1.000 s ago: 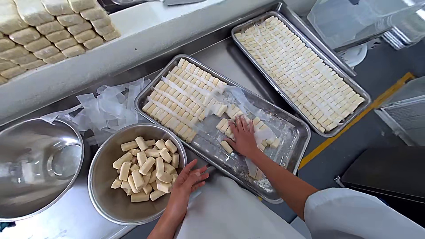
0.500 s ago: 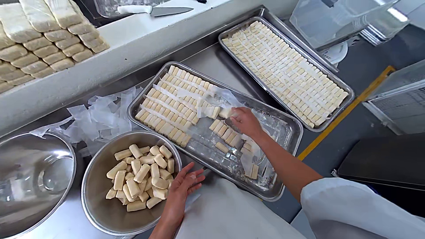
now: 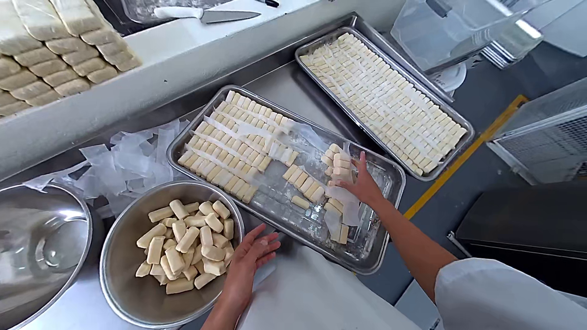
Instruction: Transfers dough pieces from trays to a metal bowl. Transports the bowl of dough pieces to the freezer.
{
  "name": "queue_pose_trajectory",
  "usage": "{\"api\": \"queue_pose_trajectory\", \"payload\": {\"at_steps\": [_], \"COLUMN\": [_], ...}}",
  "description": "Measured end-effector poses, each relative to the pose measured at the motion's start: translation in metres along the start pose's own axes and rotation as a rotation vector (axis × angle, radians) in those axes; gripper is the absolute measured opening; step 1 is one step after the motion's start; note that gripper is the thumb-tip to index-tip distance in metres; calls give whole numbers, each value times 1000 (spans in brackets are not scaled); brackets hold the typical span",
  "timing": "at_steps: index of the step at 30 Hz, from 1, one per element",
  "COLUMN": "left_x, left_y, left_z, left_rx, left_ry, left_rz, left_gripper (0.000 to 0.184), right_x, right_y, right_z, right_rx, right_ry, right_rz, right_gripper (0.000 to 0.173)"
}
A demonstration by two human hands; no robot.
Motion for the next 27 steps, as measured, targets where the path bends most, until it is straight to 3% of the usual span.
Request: {"api": "queue_pose_trajectory", "payload": {"at_steps": [2, 5, 9, 14, 17, 21, 24, 27], "left_x": [-2, -5, -8, -8, -12, -10, -9, -8], "left_y": [3, 9, 12, 9, 7, -5, -14, -18], "left_z": [0, 2, 1, -2, -6, -15, -19, -22], "left_rx": [-19, -43, -86, -69, -67, -12, 31, 41], "left_ry": [-7, -24, -43, -22, -15, 19, 39, 37], "left_rz": [6, 25, 48, 14, -8, -51, -71, -80], "left_gripper": [46, 44, 43, 41, 40, 41, 41, 41], "right_x": [0, -22, -35, -37, -41, -95, -122, -127], "right_y": [11, 28, 31, 26, 22, -7, -9, 16], "right_z": [-2, 11, 27, 26, 29, 0, -22, -24], "right_rx": [50, 52, -101, -253, -173, 3, 120, -3], "right_ry": [39, 58, -29, -112, -92, -128, -222, -224], "right_rz": [-137, -259, -344, -546, -332, 7, -56, -174], "right_gripper": [115, 79, 59, 72, 55, 43, 38, 46]}}
Point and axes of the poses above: each hand's wrist, its own z-axis towards the middle knuckle, its own y-axis out of the palm, x = y × z, the point moved 1 cm from there along z, towards the middle knuckle, and after that the axes turned 8 degrees about -z, right-handed, at the moved point
